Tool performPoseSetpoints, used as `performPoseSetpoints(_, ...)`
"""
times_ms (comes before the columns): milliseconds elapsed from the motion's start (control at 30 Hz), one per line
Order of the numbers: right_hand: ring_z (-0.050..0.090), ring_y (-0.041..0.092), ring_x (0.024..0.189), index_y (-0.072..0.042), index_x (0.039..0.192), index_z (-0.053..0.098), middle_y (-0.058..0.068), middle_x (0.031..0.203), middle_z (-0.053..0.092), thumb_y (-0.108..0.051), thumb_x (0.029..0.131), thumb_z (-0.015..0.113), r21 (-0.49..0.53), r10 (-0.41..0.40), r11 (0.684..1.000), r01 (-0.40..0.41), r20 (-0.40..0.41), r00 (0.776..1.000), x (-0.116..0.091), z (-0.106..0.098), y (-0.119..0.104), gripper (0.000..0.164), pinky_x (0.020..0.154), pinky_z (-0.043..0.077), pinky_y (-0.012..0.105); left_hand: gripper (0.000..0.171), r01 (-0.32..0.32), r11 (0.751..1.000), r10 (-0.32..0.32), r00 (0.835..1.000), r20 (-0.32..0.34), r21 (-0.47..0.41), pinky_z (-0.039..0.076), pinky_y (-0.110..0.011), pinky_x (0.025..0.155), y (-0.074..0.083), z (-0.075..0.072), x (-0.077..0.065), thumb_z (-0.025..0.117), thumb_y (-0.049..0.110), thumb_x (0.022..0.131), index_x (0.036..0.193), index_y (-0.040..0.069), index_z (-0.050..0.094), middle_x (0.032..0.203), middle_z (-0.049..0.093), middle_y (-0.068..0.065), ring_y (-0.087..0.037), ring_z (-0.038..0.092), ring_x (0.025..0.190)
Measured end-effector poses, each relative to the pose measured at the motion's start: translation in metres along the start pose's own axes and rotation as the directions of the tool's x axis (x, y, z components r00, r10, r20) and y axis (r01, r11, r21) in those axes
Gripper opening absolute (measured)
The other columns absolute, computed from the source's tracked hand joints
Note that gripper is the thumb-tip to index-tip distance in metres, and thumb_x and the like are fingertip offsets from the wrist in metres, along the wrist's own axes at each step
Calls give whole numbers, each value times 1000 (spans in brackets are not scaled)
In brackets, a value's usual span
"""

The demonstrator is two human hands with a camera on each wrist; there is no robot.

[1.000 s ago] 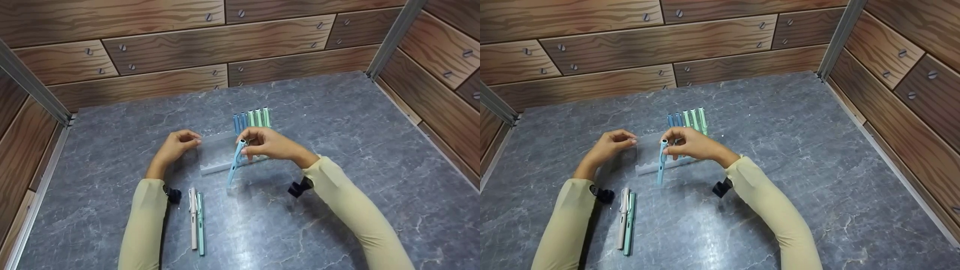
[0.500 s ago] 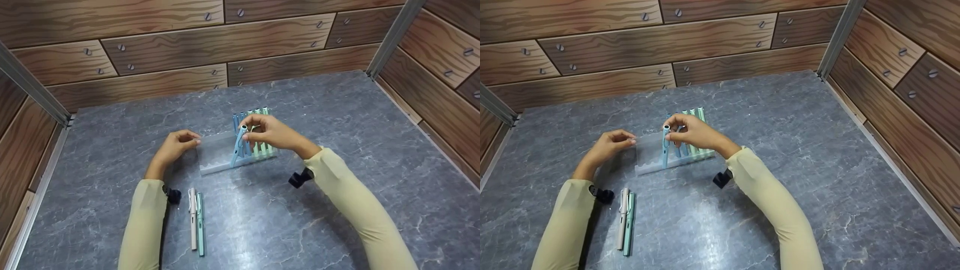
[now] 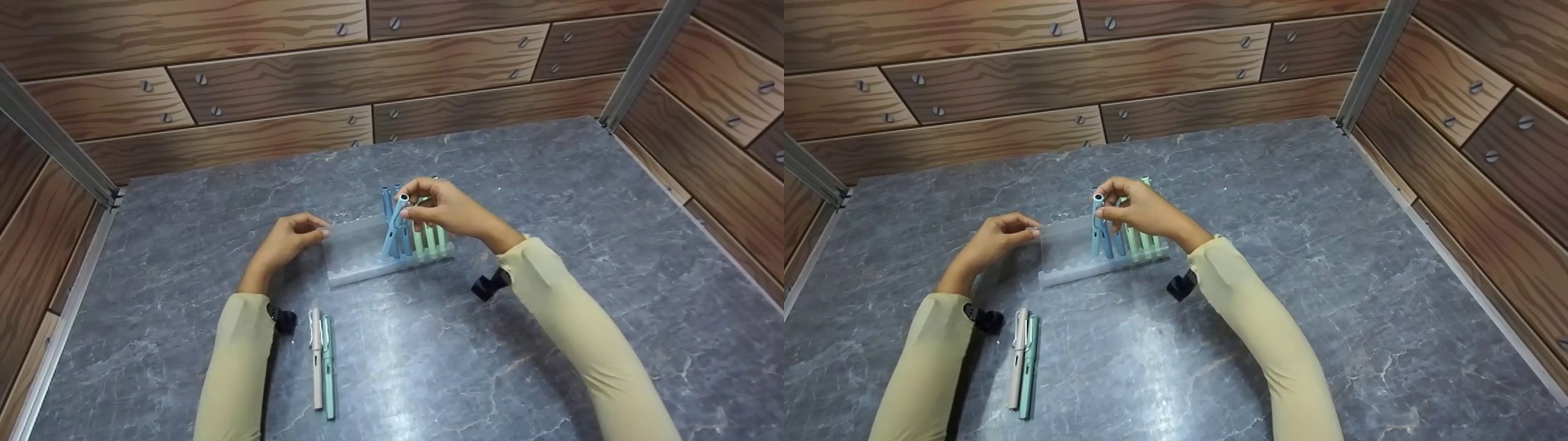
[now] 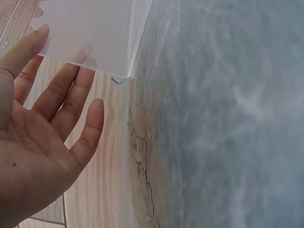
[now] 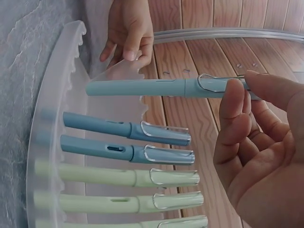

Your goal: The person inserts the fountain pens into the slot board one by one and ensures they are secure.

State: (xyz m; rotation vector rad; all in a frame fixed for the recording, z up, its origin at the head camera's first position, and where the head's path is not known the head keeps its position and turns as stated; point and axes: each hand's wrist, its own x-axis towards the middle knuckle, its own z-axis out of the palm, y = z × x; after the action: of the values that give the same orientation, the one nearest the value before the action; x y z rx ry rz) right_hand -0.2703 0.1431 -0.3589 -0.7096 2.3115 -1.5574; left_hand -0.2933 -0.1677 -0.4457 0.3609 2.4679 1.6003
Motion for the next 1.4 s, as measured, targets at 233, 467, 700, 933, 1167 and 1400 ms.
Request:
performPoseSetpoints(233,59,10,62,0,115,57,1,87,55,-12,93,63,-16,29,999,-30,-7,1000,5,0,8,26,54,44,20,25,-4,1000,4,1000,-1,-2,46,-23,75,0,0,1,70,19,89,108,3,69,96,68,2,-8,58,85)
performPoseSetpoints(467,58,8,60,3,114,57,0,85,54,-9,93,63,-39,30,999,-29,8,1000,8,4,11,25,55,46,21,27,8,1000,-8,1000,8,-25,47,-23,77,-1,0,1,70,19,89,109,1,68,93,67,4,-6,58,83)
performPoseSetpoints(700,58,10,60,1,115,58,0,85,55,-11,93,64,-66,46,997,-45,13,999,12,9,13,26,58,48,27,23,6,1000,-6,1000,-5,-16,47,-23,74,0,-1,0,70,17,88,107,3,69,89,66,7,-6,57,81)
performPoseSetpoints(933,58,11,61,-1,114,59,0,87,55,-16,93,65,-85,76,993,-75,9,997,16,13,18,26,62,52,33,25,-4,1000,4,1000,-4,-10,46,-23,74,0,0,0,70,17,88,107,0,69,91,67,5,-7,57,81)
performPoseSetpoints(1167,56,9,56,2,117,60,1,84,57,-15,92,65,-112,89,990,-90,-12,996,20,15,18,30,60,52,33,26,2,1000,-2,1000,4,-10,45,-23,75,7,0,-2,68,13,89,109,-4,67,90,66,5,-5,56,81)
performPoseSetpoints(1400,55,10,55,2,121,60,1,83,57,-16,92,65,-126,96,987,-99,-29,995,24,17,19,34,57,50,31,26,-4,999,5,1000,13,-32,46,-26,76,14,-1,-7,68,11,89,109,-6,66,89,66,6,-4,56,79)
